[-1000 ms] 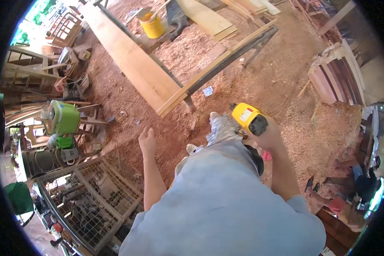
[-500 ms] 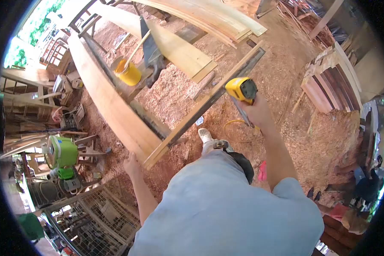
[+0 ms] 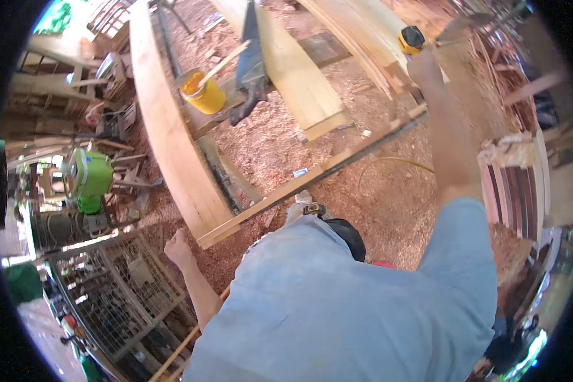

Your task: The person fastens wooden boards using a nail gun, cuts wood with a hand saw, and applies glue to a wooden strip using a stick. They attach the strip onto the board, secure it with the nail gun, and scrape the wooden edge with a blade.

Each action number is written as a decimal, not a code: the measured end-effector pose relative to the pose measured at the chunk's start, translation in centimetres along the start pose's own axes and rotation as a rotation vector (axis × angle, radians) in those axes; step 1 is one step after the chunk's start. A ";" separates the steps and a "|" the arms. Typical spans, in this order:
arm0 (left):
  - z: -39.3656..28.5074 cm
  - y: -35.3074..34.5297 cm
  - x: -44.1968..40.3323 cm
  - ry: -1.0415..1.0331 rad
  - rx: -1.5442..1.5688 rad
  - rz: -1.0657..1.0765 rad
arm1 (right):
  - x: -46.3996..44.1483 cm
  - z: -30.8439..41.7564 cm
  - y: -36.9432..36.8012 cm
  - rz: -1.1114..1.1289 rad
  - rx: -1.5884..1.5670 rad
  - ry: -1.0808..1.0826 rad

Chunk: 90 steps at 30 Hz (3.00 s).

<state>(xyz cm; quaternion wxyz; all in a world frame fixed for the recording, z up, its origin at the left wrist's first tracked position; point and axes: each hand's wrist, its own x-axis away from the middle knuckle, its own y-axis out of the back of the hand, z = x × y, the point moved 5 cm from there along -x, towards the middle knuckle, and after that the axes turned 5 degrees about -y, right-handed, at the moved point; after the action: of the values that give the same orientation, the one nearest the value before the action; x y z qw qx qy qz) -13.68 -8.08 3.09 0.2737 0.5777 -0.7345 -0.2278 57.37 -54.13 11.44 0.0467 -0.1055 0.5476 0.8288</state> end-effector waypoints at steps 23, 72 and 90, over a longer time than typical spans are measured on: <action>1.9 1.5 0.2 0.046 0.003 -0.332 | 7.6 11.2 -7.5 -0.432 -0.261 0.301; -1.9 -5.3 -5.2 -0.443 0.220 0.011 | 74.6 1.6 8.7 0.373 -1.263 -0.447; -5.1 -9.2 -1.9 -0.489 -0.576 0.199 | 72.1 12.8 10.1 0.710 -0.939 -0.112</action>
<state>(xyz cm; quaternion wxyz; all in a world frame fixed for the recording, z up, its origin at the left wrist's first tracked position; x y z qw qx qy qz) -3.26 -8.39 0.64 0.2621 0.3318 -0.7364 -0.5282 -16.35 -49.16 9.02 -0.2564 0.1190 0.1204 0.9516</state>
